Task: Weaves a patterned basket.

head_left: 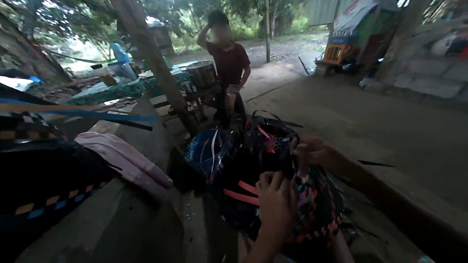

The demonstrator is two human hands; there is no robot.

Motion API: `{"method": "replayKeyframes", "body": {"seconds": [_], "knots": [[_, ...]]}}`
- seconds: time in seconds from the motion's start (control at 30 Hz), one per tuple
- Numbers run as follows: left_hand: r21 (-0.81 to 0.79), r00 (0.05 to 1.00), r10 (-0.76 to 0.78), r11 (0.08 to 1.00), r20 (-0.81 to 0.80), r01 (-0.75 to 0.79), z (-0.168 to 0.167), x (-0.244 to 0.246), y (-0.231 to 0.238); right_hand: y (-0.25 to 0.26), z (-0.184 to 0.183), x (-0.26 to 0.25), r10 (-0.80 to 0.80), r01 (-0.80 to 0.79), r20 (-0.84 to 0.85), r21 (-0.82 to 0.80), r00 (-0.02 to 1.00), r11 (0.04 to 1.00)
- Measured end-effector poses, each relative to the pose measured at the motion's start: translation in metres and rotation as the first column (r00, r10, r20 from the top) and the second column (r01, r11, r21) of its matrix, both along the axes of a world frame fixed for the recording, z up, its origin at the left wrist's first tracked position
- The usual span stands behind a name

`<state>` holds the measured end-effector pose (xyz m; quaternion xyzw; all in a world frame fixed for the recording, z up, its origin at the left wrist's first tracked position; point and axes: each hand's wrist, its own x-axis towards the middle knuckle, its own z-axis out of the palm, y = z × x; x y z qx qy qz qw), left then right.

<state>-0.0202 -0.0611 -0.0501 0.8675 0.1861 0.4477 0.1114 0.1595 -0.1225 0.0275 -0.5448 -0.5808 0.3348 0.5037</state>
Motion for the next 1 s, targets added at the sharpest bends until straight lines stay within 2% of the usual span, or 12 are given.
{"method": "replayKeyframes", "body": {"seconds": [0.1, 0.2, 0.3, 0.47, 0.57, 0.67, 0.77, 0.9, 1.0], "knots": [[0.036, 0.999, 0.036, 0.999, -0.024, -0.035, -0.001, 0.001, -0.002, 0.0, -0.002, -0.005, 0.038, -0.037, 0.017, -0.056, 0.999, 0.998], [0.071, 0.998, 0.005, 0.997, -0.063, -0.001, -0.004, 0.0, 0.001, 0.001, 0.0, -0.006, -0.053, 0.053, -0.009, -0.002, 0.999, 0.999], [0.039, 0.994, -0.034, 0.998, -0.107, 0.039, -0.002, -0.001, 0.0, 0.002, 0.008, -0.009, -0.154, 0.152, -0.067, -0.036, 0.986, 0.988], [-0.033, 0.982, -0.072, 0.997, -0.174, 0.068, 0.004, -0.004, -0.007, 0.007, 0.012, -0.009, -0.111, 0.126, 0.102, -0.155, 0.989, 0.98], [-0.089, 0.979, -0.07, 0.995, -0.19, 0.054, 0.009, -0.006, -0.009, 0.007, 0.021, -0.009, -0.088, 0.109, 0.119, -0.183, 0.989, 0.977], [-0.145, 0.978, -0.076, 0.988, -0.196, 0.048, 0.012, -0.006, -0.007, 0.009, 0.027, -0.009, -0.119, 0.133, 0.085, -0.189, 0.989, 0.973], [-0.145, 0.981, -0.089, 0.987, -0.175, 0.063, 0.01, -0.006, -0.006, 0.012, 0.016, -0.009, -0.08, 0.103, 0.111, -0.224, 0.991, 0.969], [-0.03, 0.994, -0.054, 0.998, -0.096, 0.051, 0.001, -0.003, -0.007, 0.01, 0.017, -0.014, -0.095, 0.113, 0.092, -0.209, 0.991, 0.971], [-0.031, 0.995, -0.061, 0.998, -0.082, 0.059, 0.0, -0.004, -0.008, 0.011, 0.021, -0.015, -0.157, 0.167, 0.075, -0.159, 0.985, 0.973]]}}
